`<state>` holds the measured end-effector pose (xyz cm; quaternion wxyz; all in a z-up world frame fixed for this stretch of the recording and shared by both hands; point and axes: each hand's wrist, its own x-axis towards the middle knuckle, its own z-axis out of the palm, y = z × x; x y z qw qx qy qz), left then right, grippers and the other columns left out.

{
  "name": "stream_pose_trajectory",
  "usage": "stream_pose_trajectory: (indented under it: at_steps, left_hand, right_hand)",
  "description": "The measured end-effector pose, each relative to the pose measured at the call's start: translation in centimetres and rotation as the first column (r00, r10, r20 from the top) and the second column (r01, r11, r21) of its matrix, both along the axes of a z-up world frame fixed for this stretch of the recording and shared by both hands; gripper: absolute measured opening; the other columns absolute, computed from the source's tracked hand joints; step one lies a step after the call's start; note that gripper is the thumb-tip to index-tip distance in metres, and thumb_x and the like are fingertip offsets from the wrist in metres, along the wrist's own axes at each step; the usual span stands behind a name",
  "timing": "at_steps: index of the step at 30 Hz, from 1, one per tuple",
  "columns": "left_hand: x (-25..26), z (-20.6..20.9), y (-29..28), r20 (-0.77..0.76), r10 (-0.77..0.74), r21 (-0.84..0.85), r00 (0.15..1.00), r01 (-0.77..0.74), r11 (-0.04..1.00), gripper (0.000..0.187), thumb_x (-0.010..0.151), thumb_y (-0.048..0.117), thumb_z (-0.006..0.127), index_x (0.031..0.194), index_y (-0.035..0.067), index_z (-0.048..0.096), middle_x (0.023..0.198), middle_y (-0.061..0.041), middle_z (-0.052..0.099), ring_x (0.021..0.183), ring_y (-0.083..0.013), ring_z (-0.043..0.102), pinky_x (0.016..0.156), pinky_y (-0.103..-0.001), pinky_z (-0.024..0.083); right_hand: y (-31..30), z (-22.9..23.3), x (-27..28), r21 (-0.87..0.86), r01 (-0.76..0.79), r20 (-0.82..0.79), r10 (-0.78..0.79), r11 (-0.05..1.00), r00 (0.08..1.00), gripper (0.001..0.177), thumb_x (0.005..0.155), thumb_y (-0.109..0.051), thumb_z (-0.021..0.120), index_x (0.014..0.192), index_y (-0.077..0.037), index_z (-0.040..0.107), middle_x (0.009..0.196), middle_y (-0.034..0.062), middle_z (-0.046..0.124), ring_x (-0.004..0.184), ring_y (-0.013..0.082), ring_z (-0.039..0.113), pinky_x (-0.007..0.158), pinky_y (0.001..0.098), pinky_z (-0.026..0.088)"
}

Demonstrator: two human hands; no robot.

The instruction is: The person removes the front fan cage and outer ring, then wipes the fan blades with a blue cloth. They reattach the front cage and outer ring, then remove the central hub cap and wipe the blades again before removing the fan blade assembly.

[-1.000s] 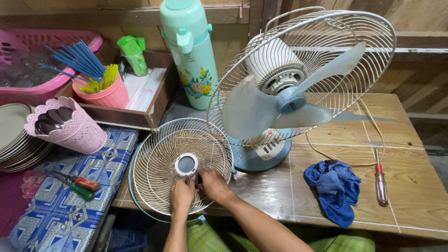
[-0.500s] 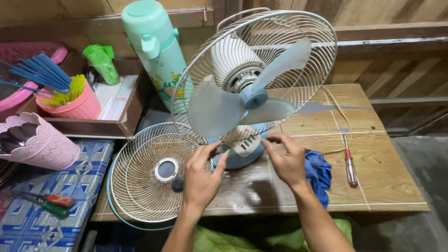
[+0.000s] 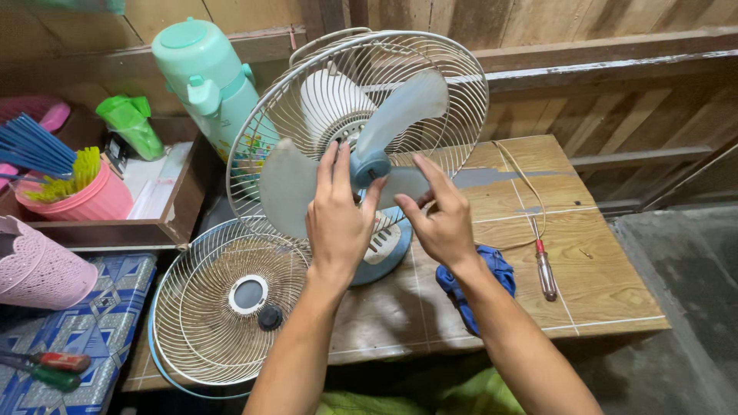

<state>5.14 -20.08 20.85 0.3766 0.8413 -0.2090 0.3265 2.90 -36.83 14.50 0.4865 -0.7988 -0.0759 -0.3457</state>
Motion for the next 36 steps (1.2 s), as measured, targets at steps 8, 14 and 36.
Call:
stream_pose_trajectory:
  at_steps: [8,14,36]
  left_hand:
    - [1.1,-1.1,0.4,-0.154,0.019,-0.107,0.988,-0.035,0.994,0.031,0.096,0.023,0.071,0.118,0.002,0.068,0.107,-0.015,0.067,0.078,-0.0292,0.072,0.071,-0.042,0.055]
    - [2.0,-3.3,0.7,-0.114,-0.050,-0.227,0.992,0.023,0.974,0.028,0.098,0.024,0.072,0.108,-0.002,0.070,0.094,-0.017,0.071,0.077,-0.0296,0.073,0.070,-0.041,0.055]
    - [1.6,-3.0,3.5,0.042,-0.435,-0.827,0.899,0.276,0.491,0.040,0.108,0.009,0.054,0.146,0.002,0.047,0.131,-0.009,0.066,0.113,-0.0153,0.068,0.092,-0.032,0.060]
  right_hand:
    - [-1.1,-4.5,-0.5,0.049,0.028,0.035,-0.030,0.998,0.999,0.063,0.095,-0.013,0.075,0.153,-0.009,0.050,0.163,0.0197,0.046,0.103,0.0247,0.075,0.084,0.0325,0.061]
    - [-6.1,-13.6,-5.1,-0.465,0.464,-0.269,-0.619,0.754,0.738,0.098,0.081,-0.047,0.084,0.159,-0.019,0.031,0.164,0.0233,0.022,0.141,0.0434,0.038,0.108,0.0577,0.039]
    - [0.9,-0.6,-3.7,0.556,-0.103,0.255,-0.051,0.825,0.966,0.064,0.096,0.015,0.061,0.154,-0.003,0.041,0.137,0.0087,0.057,0.124,0.0178,0.059,0.113,0.0340,0.048]
